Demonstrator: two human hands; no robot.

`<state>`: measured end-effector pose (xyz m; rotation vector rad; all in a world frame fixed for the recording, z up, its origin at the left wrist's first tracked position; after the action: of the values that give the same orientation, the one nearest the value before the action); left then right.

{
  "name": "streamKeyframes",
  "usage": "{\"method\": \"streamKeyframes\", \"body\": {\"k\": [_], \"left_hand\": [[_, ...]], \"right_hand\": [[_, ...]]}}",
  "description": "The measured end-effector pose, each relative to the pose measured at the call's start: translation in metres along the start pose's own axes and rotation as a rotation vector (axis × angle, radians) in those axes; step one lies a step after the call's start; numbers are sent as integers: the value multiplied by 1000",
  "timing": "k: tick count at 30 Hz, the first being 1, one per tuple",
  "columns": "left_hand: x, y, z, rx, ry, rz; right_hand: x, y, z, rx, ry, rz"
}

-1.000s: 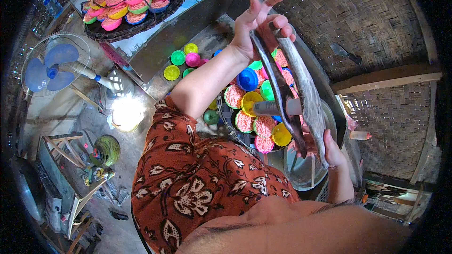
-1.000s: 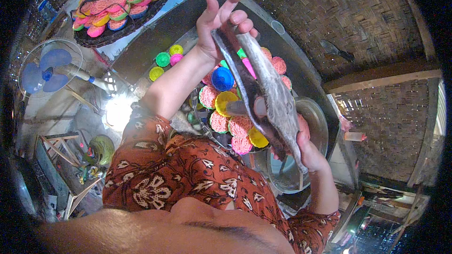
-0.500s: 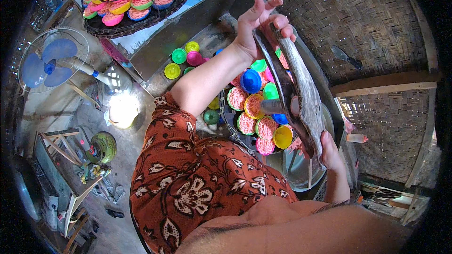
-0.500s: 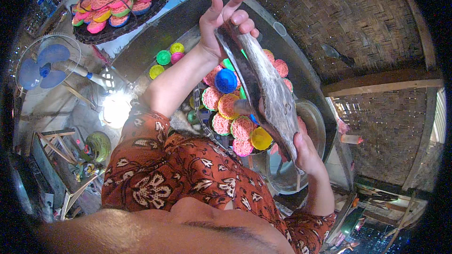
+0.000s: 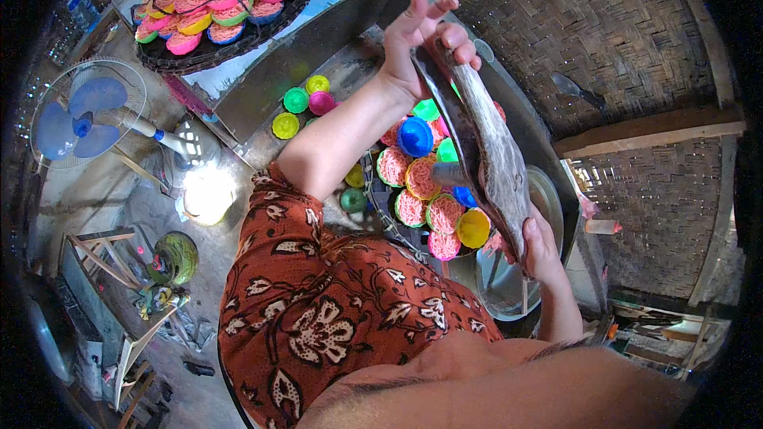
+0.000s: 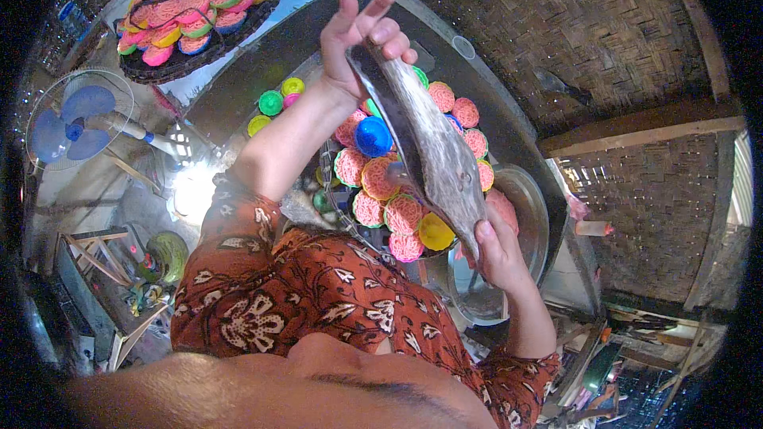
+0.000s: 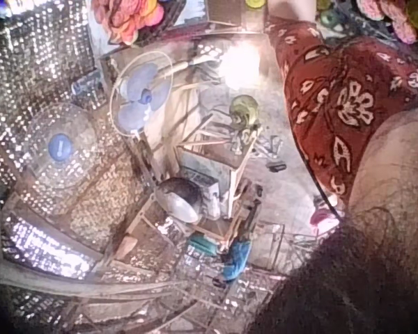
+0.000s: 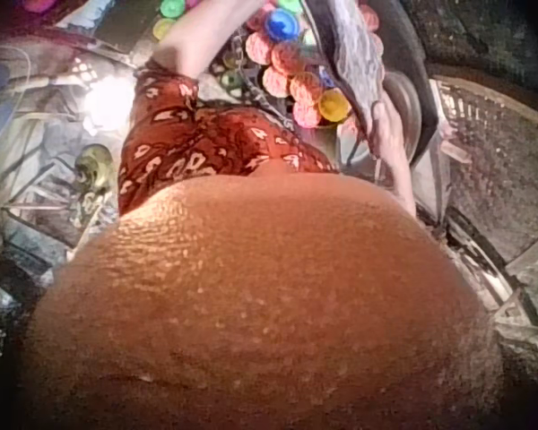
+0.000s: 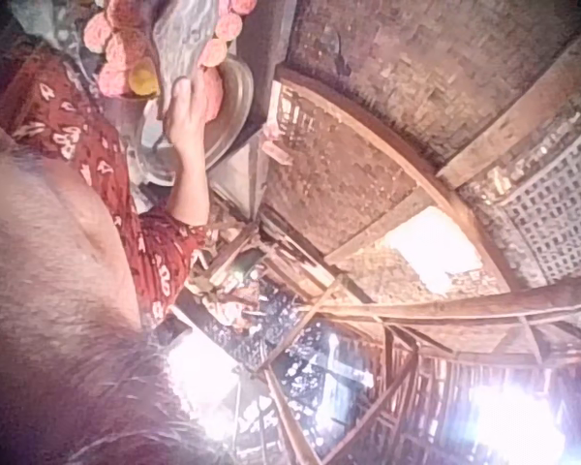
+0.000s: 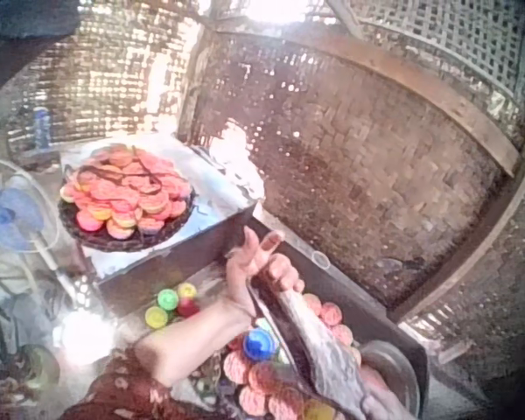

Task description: The person fills small colorful plastic cups with pink dough using a manual press tool. They scoop dough from a metal bowl, load it into the press, and push it into the cups arranged on a tray. The person then places lids on the filled cups.

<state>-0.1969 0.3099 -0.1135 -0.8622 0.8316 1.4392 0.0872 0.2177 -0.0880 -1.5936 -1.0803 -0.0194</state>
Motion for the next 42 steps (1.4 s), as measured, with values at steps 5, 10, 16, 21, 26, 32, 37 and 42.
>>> {"method": "streamKeyframes", "body": {"k": [5, 10, 16, 21, 26, 32, 37, 42], "left_hand": [[1, -8, -13, 53, 7, -41], [-35, 6, -7, -74, 130, 165], [-73, 18, 14, 132, -189, -110], [-60, 18, 30, 94, -174, -115], [-20, 20, 44, 44, -57, -63], [6, 23, 34, -43, 125, 27], [9, 25, 24, -47, 188, 25], [0, 39, 24, -78, 181, 62]], "right_hand": [[-5, 16, -14, -9, -42, -1], [-10, 10, -10, 16, -196, 240], [6, -14, 10, 204, -214, 201], [16, -17, 24, 43, -204, 138], [18, -20, 40, -61, -125, 166], [18, -16, 58, -17, -107, -15], [10, -5, 60, -31, -37, -85], [4, 16, 73, -68, -106, -19]]}}
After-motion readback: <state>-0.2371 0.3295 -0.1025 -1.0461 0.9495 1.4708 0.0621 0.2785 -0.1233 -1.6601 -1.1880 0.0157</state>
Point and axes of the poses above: each hand's wrist, its own z-axis towards the middle knuckle, its own x-axis out of the back of the hand, y = z × x, the point moved 3 cm from there along z, towards the middle knuckle, and after that the axes turned 8 degrees about -z, right-handed, at the moved point
